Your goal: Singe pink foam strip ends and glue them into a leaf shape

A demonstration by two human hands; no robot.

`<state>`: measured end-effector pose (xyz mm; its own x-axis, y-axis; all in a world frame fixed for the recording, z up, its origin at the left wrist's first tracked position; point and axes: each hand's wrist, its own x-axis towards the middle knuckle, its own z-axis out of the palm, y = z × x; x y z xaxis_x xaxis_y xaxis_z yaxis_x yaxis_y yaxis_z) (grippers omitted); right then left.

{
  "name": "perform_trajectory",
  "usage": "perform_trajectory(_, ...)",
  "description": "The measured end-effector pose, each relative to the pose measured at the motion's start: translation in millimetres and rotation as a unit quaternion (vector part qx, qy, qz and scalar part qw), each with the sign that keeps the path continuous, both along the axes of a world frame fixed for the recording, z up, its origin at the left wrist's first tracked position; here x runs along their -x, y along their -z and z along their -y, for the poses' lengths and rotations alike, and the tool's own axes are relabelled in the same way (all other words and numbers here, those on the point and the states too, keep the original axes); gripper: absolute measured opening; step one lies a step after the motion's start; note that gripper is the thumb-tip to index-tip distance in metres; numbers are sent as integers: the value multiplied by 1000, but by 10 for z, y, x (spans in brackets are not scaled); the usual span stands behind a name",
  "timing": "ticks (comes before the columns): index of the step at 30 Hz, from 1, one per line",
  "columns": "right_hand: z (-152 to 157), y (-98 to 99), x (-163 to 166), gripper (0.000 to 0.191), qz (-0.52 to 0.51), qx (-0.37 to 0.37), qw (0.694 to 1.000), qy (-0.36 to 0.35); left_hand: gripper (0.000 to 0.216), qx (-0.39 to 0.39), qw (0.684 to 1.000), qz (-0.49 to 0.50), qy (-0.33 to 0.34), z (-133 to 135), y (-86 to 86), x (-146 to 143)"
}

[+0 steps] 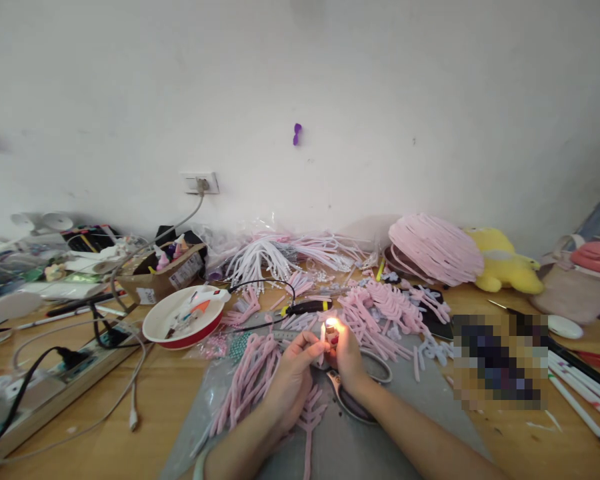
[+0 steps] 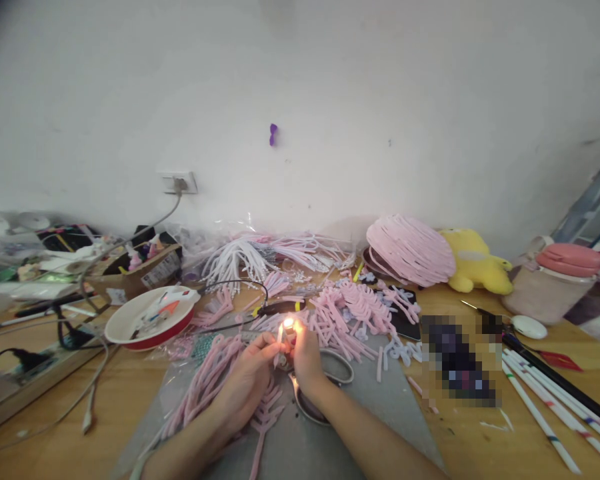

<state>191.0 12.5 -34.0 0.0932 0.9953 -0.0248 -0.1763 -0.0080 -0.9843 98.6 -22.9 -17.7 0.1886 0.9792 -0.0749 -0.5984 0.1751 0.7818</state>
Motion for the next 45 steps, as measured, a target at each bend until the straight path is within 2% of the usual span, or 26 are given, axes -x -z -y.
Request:
perform_trajectory(13,10,23,4,31,8,-12,1000,-16,15,3,1000,7,-2,3,-7,-5)
perform_trajectory(30,52,-73,-6,25,147,-30,989,6,15,-9,1000,-15,11,4,9,-7)
perform_trajectory(37,21,-46,-3,30,110,-6,994,21,17,-10,1000,-7,9,6,-2,2)
perform_trajectory(45,15,-61,-35,31,120,-29,991,50,24,1,1000,-7,-10,-12,10,-6)
